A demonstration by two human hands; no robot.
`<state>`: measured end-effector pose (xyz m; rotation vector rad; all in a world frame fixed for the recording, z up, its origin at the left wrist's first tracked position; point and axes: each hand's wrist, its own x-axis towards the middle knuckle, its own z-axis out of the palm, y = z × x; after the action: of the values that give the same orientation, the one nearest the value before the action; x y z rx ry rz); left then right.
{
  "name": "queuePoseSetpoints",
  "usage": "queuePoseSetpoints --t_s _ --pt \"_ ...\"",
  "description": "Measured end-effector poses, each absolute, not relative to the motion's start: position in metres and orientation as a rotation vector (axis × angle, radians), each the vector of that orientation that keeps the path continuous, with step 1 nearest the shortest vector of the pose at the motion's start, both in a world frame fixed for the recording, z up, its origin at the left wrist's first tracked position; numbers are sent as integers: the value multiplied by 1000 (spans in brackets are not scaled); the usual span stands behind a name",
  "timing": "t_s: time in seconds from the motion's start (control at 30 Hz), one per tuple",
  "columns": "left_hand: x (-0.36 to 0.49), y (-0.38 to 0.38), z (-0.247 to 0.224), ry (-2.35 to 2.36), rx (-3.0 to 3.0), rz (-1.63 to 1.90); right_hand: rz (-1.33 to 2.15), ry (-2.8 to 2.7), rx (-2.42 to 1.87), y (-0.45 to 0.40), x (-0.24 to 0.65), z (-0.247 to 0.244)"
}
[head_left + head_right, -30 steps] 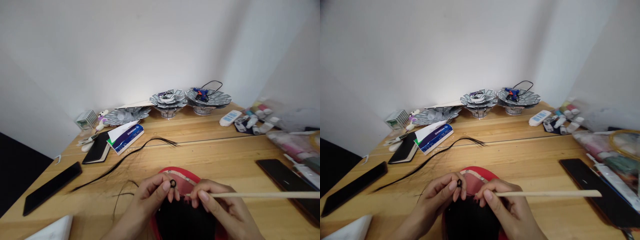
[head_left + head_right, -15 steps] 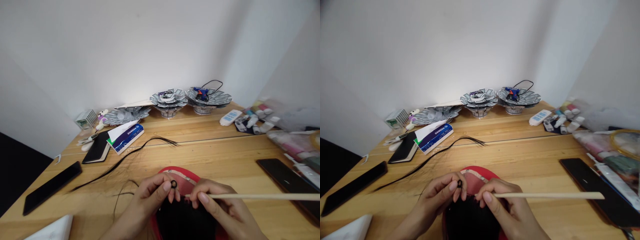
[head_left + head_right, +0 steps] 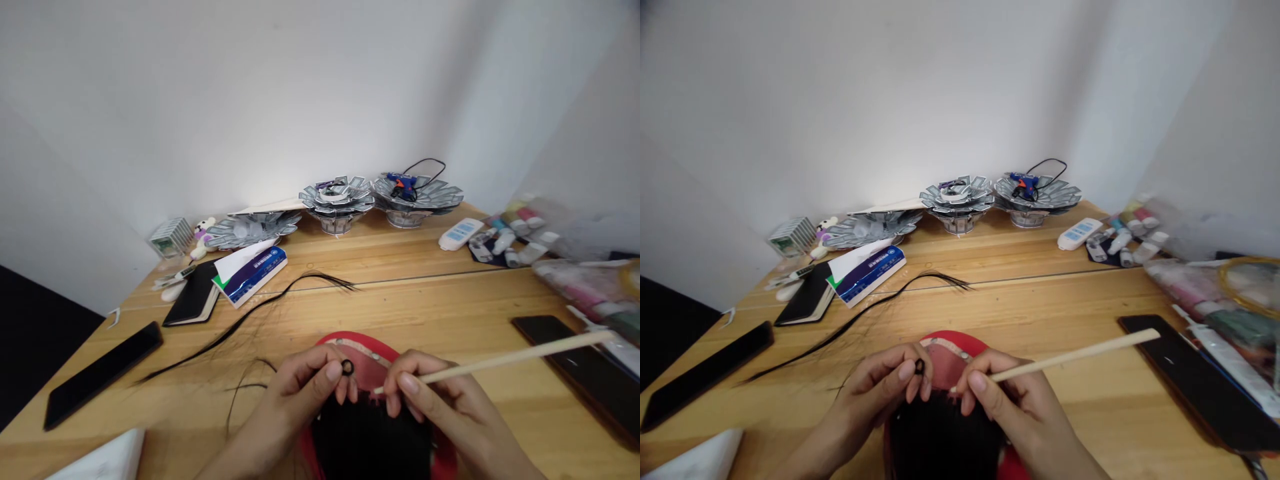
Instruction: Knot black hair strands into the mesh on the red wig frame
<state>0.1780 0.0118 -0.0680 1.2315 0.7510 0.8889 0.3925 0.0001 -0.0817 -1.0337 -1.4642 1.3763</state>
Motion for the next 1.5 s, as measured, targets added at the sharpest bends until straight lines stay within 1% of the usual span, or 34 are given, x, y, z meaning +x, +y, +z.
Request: queuePoseSetpoints --t_s 0.4,0.63,1.07,1.33,1.5 --pt "174 12 -60 778 1358 808 1313 -1457 -1041 5 385 -84" --pt "175 11 -58 767 1370 808 1268 -1461 -1087 3 384 -76" --pt "173 10 -56 742 1517 747 1321 -1451 -1125 0 384 -78" --pt "171 9 -48 740 1665 677 1183 -1386 -1206 -5 377 -74" --pt "147 -2 -38 962 1788 597 1073 -1382 -1223 -4 375 -74"
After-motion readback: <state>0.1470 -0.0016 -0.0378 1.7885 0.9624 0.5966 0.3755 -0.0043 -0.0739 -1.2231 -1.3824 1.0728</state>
